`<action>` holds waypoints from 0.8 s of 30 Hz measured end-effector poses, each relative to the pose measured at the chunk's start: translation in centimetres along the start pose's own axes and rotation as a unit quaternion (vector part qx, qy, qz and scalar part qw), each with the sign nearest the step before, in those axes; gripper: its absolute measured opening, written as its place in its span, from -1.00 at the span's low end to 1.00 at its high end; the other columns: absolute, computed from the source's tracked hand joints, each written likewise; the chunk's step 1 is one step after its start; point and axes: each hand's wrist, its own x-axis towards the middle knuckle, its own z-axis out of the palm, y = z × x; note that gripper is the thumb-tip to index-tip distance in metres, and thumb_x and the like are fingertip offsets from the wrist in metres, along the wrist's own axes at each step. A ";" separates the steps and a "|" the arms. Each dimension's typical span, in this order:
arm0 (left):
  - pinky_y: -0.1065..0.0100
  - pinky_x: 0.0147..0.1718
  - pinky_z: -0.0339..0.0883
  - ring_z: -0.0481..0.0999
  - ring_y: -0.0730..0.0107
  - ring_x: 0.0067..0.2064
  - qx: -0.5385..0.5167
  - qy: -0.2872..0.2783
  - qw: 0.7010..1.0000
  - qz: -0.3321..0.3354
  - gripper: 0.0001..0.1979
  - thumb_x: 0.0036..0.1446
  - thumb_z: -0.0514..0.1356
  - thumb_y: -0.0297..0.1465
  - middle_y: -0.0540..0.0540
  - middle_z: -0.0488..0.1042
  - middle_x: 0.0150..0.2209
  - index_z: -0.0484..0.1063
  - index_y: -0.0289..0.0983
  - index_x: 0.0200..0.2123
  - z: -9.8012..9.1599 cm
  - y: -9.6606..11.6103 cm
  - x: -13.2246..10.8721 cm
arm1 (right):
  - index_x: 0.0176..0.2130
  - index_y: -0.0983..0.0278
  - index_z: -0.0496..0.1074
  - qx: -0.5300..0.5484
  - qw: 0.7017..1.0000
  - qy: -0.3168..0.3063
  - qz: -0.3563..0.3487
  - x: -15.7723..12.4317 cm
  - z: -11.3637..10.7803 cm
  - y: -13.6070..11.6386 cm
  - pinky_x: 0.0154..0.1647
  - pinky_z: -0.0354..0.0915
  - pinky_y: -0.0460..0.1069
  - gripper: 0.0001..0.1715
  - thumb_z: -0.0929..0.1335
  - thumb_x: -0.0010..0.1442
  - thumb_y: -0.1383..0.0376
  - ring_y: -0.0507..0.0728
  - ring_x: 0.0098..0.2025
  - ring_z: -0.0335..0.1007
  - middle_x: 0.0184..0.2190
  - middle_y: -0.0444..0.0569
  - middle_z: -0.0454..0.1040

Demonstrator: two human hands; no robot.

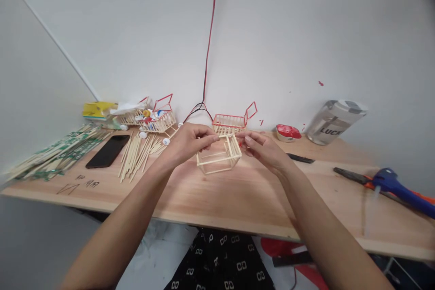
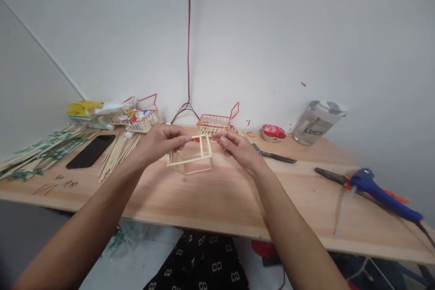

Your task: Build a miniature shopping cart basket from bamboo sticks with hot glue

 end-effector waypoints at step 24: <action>0.48 -0.44 0.23 0.46 0.47 -0.41 0.037 -0.041 0.998 0.042 -0.77 0.15 0.21 -0.29 -0.03 0.52 -0.48 0.57 -0.32 -0.40 1.2 -1.4 1.8 | -0.15 0.21 0.46 -0.101 0.992 -0.013 -0.076 -0.6 0.4 0.8 -0.01 0.27 0.03 -0.74 0.38 0.18 0.14 0.10 -0.09 0.38 -0.16 -0.05 0.49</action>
